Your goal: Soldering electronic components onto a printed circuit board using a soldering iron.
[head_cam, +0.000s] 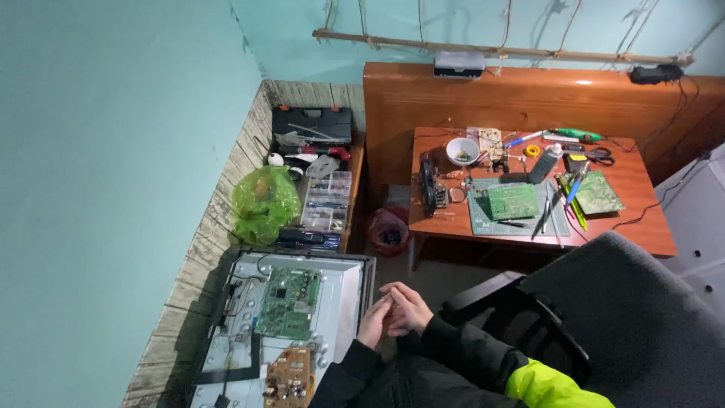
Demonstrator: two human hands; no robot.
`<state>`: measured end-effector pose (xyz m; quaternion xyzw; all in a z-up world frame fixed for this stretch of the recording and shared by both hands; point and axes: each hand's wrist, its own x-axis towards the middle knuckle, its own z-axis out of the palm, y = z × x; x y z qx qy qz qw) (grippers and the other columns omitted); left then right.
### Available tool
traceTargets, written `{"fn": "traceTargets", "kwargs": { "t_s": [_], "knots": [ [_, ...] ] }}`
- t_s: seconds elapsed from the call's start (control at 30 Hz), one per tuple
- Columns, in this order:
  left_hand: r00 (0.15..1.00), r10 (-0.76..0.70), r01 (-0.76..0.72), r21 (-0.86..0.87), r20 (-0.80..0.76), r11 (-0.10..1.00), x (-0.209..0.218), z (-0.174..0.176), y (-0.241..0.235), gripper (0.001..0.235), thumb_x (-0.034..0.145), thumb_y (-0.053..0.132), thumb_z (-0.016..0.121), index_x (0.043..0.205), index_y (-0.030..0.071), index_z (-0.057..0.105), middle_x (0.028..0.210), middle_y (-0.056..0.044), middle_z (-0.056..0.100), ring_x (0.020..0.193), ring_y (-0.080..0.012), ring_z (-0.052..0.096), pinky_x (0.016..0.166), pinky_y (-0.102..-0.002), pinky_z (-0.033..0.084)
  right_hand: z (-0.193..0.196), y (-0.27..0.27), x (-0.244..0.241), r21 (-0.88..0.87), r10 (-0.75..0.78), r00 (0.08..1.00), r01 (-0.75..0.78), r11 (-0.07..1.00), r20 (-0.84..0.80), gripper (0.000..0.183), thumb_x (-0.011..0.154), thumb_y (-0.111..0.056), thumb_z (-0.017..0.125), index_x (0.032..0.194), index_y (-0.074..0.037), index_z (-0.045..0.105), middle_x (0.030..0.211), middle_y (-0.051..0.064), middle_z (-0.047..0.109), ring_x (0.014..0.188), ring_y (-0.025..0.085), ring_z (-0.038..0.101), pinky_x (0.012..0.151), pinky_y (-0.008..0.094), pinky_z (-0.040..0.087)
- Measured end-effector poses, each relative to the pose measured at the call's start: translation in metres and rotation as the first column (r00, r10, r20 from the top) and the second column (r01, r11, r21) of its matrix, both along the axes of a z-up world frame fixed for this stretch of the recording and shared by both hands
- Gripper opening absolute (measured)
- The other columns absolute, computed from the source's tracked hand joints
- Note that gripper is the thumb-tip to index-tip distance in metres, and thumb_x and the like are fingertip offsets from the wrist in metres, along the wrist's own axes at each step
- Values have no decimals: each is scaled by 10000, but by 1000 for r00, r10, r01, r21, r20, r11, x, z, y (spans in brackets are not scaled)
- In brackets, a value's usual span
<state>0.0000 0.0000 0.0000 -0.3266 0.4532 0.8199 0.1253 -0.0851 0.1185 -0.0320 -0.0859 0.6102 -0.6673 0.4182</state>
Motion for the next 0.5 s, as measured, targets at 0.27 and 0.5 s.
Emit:
{"fn": "traceTargets", "kwargs": {
  "t_s": [0.27,0.5],
  "knots": [
    [998,-54,55,-18,16,998,-53,38,-11,513,967,397,460,1434,199,540,1438,-134,588,1262,-298,621,950,-406,572,-1,-12,-52,-19,5,989,-8,1000,-146,363,1015,-334,420,1173,-76,622,872,125,644,637,191,682,531,267,595],
    [1000,-5,5,6,15,1000,-137,25,-6,501,932,355,559,1391,160,605,1364,-163,660,1115,-329,698,787,-423,616,-20,-8,-134,-34,-47,994,43,998,-100,354,1010,-335,450,1172,-78,631,829,118,671,619,174,688,518,262,590]
  ]
}}
